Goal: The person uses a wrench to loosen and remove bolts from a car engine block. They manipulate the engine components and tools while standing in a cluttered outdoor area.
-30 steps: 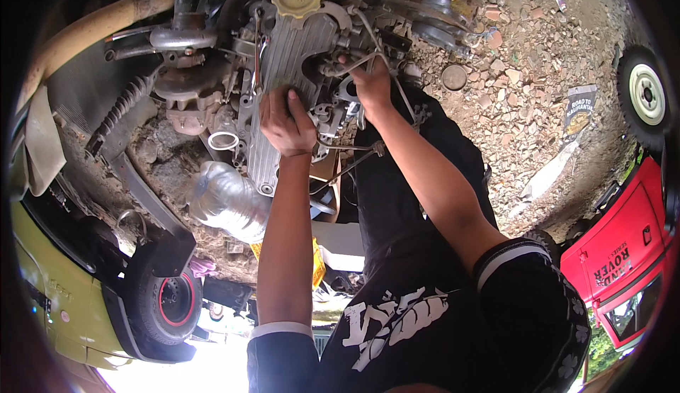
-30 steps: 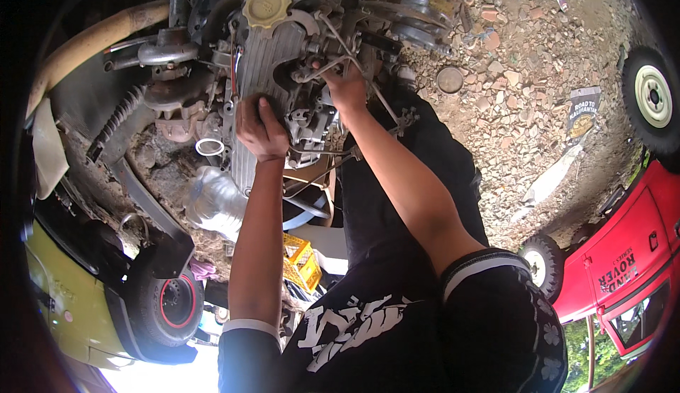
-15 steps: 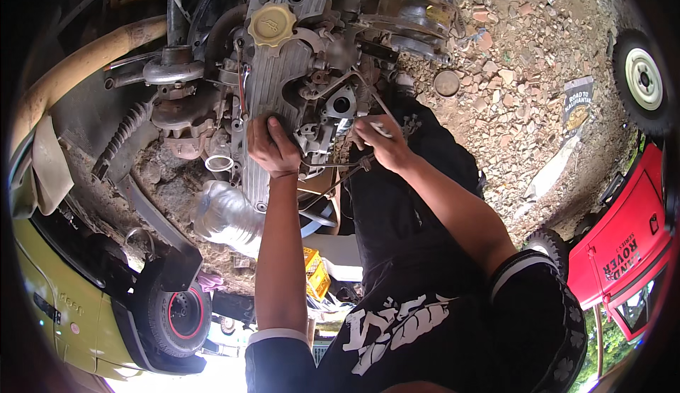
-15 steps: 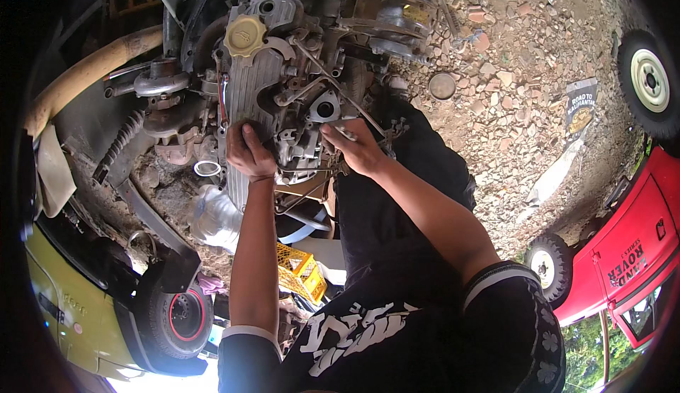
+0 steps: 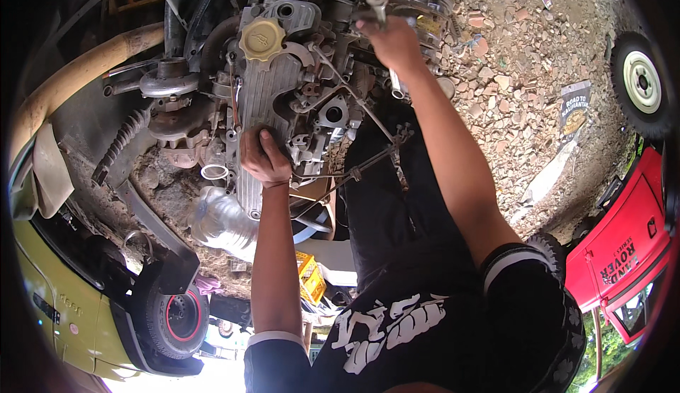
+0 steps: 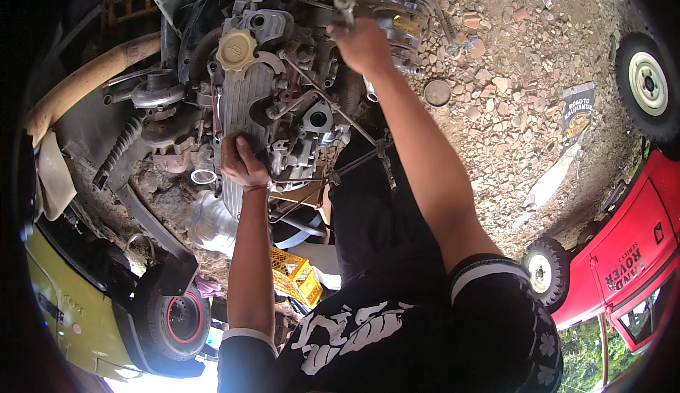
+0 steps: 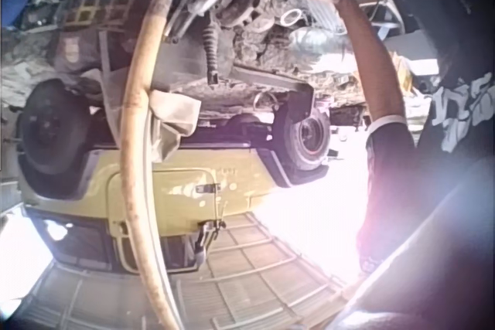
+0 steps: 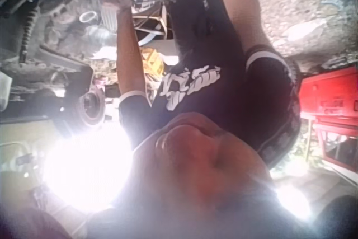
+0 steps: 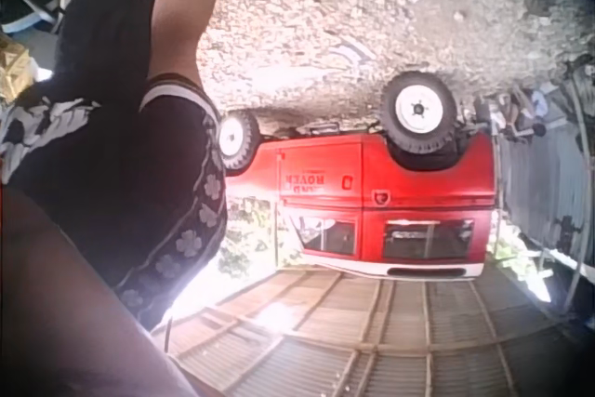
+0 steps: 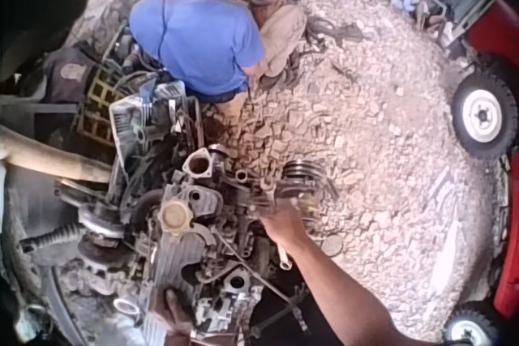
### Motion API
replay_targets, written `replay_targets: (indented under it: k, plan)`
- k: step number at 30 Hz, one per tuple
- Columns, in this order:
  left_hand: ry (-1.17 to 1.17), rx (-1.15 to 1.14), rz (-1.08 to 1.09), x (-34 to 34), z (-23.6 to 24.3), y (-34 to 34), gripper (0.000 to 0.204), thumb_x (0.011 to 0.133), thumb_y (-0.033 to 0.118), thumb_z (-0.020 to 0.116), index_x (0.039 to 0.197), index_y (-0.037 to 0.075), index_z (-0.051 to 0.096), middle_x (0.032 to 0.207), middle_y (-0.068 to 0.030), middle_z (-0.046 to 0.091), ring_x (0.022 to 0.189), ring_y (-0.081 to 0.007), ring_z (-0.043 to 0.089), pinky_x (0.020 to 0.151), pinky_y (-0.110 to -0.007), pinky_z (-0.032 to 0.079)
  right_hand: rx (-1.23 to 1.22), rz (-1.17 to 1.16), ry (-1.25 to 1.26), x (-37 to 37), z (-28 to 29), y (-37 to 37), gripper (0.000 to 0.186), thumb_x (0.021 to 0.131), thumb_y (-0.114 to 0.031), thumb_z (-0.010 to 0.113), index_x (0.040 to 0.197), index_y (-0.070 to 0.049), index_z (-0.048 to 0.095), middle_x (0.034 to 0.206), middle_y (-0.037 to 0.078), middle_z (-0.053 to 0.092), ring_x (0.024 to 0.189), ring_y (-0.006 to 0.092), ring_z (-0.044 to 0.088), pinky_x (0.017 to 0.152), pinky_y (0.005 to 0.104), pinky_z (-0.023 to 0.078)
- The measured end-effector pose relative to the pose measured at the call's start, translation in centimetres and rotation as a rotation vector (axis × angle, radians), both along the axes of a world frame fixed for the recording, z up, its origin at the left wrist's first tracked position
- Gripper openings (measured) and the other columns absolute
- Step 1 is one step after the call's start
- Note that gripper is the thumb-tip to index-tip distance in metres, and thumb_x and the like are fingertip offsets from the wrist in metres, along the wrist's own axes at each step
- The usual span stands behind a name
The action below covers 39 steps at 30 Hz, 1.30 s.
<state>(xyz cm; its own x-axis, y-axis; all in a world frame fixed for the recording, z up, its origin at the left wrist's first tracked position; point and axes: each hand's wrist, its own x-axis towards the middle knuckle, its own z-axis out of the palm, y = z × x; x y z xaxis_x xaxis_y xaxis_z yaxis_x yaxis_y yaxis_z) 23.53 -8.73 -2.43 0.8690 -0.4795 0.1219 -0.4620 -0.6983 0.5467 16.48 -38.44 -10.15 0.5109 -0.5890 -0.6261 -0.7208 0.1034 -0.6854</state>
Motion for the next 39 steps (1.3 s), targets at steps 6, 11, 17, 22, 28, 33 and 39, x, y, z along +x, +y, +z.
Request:
replay_targets:
  k: [6,11,17,22,28,33,39]
  plan:
    - [-0.028,-0.031,0.001,-0.1,0.0,-0.6,0.035,0.098,0.028,0.048,0.086,-0.001,0.064,0.075,-0.0171,0.060,0.069,-0.0383,0.058,0.063,-0.046,0.044,-0.025,0.048,-0.118,1.4,-0.6,4.3,0.048,0.086,-0.042,0.071,0.084,0.006,0.069,0.079,0.029,0.067,0.085,0.0433,0.067,0.078,0.0464,0.052]
    - [-0.014,-0.033,0.002,-0.2,0.3,-1.0,0.035,0.098,0.029,0.048,0.085,-0.001,0.063,0.075,-0.0171,0.061,0.067,-0.0381,0.058,0.063,-0.045,0.044,0.050,-0.012,-0.047,3.0,-2.8,4.6,0.046,0.081,-0.044,0.077,0.089,0.001,0.072,0.077,0.022,0.069,0.078,0.0357,0.068,0.076,0.0438,0.051]
    - [-0.029,-0.014,0.008,0.0,0.3,-0.7,0.035,0.097,0.027,0.048,0.085,-0.001,0.063,0.075,-0.0172,0.061,0.068,-0.0385,0.058,0.063,-0.045,0.044,0.106,0.033,-0.069,3.6,-1.5,4.0,0.040,0.081,-0.039,0.079,0.101,-0.004,0.074,0.084,0.018,0.072,0.079,0.0280,0.068,0.074,0.0392,0.051]
    - [-0.010,-0.006,0.010,0.0,0.1,-0.8,0.035,0.098,0.028,0.048,0.085,-0.001,0.063,0.075,-0.0173,0.060,0.068,-0.0385,0.058,0.064,-0.046,0.044,0.100,0.059,-0.151,3.1,-6.5,4.3,0.046,0.077,-0.038,0.082,0.101,0.000,0.071,0.091,0.024,0.071,0.086,0.0363,0.070,0.077,0.0424,0.053]
    - [-0.007,0.014,0.019,0.0,0.1,-0.6,0.036,0.098,0.029,0.048,0.085,0.000,0.063,0.075,-0.0170,0.060,0.068,-0.0380,0.058,0.064,-0.045,0.044,0.224,-0.040,-0.301,3.0,-5.3,4.4,0.025,0.080,-0.024,0.080,0.099,-0.008,0.076,0.087,0.017,0.073,0.080,0.0282,0.070,0.074,0.0379,0.052]
    - [-0.019,0.013,0.006,0.0,0.4,-1.0,0.036,0.098,0.029,0.047,0.084,0.000,0.063,0.075,-0.0169,0.060,0.068,-0.0377,0.058,0.063,-0.045,0.044,0.163,-0.066,-0.166,3.2,-2.1,4.3,0.021,0.080,-0.023,0.079,0.098,-0.012,0.077,0.084,0.014,0.073,0.078,0.0244,0.070,0.074,0.0357,0.052]
    - [-0.014,0.016,0.012,0.1,0.4,-1.1,0.035,0.097,0.029,0.048,0.084,0.000,0.063,0.074,-0.0170,0.060,0.068,-0.0379,0.057,0.063,-0.045,0.043,0.179,-0.022,-0.204,3.2,-3.6,4.3,0.021,0.083,-0.014,0.078,0.101,-0.003,0.074,0.086,0.008,0.074,0.072,0.0157,0.063,0.070,0.0325,0.049]
